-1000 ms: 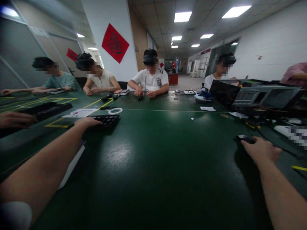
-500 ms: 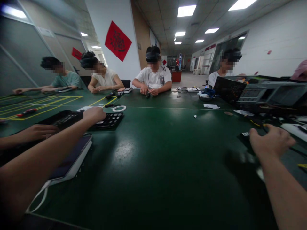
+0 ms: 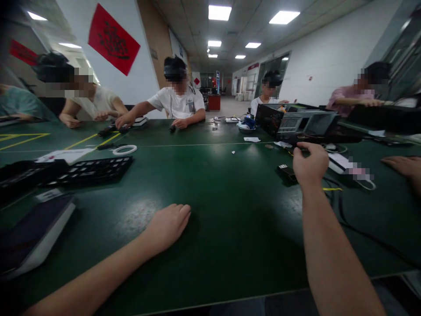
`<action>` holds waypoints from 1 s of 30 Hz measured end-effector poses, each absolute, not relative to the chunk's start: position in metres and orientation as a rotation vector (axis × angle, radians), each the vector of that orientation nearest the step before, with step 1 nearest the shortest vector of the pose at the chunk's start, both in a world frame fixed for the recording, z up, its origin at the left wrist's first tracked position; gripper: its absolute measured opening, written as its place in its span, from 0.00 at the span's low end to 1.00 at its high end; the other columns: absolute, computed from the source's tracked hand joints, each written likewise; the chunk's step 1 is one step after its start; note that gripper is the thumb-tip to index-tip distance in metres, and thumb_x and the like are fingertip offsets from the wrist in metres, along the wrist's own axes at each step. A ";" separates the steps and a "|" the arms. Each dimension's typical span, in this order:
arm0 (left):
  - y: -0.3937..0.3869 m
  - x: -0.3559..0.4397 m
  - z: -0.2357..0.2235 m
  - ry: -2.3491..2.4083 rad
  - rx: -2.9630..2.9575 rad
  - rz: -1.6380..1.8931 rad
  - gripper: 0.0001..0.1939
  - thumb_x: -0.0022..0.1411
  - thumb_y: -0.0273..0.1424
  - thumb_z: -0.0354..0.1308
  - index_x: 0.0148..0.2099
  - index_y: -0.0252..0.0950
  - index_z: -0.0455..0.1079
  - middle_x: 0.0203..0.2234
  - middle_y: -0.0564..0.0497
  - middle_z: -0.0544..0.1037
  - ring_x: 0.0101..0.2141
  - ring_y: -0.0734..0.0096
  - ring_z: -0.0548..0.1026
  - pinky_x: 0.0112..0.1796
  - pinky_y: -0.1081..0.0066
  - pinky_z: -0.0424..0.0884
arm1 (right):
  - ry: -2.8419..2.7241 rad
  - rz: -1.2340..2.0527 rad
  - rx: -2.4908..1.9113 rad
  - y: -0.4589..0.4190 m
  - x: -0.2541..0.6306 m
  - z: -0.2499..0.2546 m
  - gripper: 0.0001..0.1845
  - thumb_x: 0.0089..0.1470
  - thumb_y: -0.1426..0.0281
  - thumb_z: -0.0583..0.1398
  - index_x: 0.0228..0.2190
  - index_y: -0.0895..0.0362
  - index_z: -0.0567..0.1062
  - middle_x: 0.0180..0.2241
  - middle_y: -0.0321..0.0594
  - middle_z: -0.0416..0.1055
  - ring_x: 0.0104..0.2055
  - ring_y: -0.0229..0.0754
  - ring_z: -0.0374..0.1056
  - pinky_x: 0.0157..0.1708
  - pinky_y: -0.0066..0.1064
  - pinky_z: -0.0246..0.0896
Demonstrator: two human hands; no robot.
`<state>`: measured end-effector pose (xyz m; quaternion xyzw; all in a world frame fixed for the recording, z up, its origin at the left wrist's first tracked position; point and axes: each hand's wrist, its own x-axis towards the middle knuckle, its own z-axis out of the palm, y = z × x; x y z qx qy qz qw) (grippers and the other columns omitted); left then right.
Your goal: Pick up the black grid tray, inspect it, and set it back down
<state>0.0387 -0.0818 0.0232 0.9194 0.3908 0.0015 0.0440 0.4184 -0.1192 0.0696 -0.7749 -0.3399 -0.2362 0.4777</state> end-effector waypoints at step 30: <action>0.042 -0.076 0.027 2.468 2.295 0.097 0.24 0.62 0.34 0.43 0.49 0.19 0.68 0.46 0.26 0.70 0.49 0.45 0.66 0.45 0.61 0.61 | -0.823 -0.114 -2.683 -0.087 0.482 -0.001 0.34 0.45 0.53 0.53 0.49 0.59 0.71 0.50 0.63 0.63 0.54 0.63 0.57 0.43 0.49 0.55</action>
